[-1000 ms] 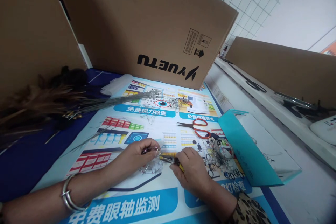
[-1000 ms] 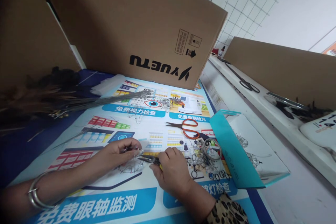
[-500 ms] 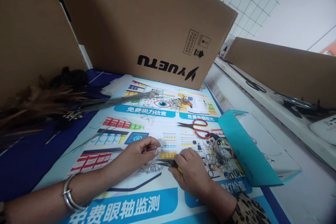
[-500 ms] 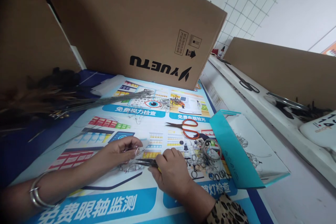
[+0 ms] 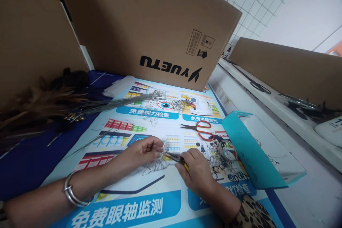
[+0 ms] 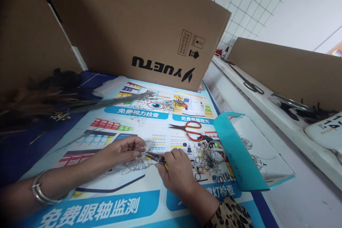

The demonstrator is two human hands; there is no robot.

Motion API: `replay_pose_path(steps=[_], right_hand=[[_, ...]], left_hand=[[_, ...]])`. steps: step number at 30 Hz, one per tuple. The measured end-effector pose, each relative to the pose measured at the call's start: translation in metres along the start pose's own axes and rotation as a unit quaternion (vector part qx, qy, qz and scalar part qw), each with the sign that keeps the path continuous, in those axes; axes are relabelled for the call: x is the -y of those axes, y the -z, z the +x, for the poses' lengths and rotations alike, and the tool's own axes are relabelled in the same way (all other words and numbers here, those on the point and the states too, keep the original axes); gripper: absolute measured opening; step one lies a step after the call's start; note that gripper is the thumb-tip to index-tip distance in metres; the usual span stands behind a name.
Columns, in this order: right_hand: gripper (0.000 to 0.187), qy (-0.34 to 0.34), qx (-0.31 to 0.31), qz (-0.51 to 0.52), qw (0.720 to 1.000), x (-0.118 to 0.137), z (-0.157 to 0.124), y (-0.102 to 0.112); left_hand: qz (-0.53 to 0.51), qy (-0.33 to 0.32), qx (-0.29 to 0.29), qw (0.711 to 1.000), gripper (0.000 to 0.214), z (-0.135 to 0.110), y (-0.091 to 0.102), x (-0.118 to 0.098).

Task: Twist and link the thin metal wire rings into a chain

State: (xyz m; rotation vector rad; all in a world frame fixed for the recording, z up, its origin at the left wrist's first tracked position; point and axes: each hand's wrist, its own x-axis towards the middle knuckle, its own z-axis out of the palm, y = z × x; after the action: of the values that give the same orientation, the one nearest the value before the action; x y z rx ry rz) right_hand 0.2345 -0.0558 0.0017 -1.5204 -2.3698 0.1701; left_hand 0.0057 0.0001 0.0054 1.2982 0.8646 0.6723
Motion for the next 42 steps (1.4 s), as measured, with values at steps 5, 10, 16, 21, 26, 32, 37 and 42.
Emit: replay_pose_path(steps=[5,10,16,21,26,32,37,42], right_hand=[[0.018,-0.001,-0.007,0.017,1.000,-0.001,0.001,0.000],[0.019,-0.006,-0.006,0.021,1.000,-0.001,0.001,0.000],[0.018,-0.015,-0.019,0.024,0.999,-0.003,0.003,0.001],[0.018,-0.019,-0.026,0.032,0.999,-0.004,0.005,0.001],[0.017,-0.019,-0.023,0.029,0.999,-0.003,0.005,0.001],[0.018,-0.024,-0.014,0.017,0.999,-0.003,0.006,0.002],[0.022,-0.017,-0.003,0.009,1.000,-0.002,0.007,0.004],[0.026,0.012,0.001,0.007,1.000,-0.001,0.007,0.005]], left_hand=[[-0.028,0.006,0.006,1.000,0.024,0.002,0.003,-0.005],[0.005,-0.008,0.007,1.000,0.019,0.002,0.006,-0.005],[0.078,-0.056,-0.008,0.995,0.016,0.005,0.014,0.000],[0.058,-0.081,-0.030,0.995,0.020,0.011,0.022,0.016],[0.049,-0.079,-0.060,0.994,0.026,0.013,0.023,0.019],[0.040,-0.069,-0.128,0.989,0.024,0.010,0.023,0.008],[0.086,-0.099,-0.157,0.979,0.010,0.009,0.035,0.005],[0.185,-0.109,-0.076,0.974,0.015,0.009,0.043,0.003]])
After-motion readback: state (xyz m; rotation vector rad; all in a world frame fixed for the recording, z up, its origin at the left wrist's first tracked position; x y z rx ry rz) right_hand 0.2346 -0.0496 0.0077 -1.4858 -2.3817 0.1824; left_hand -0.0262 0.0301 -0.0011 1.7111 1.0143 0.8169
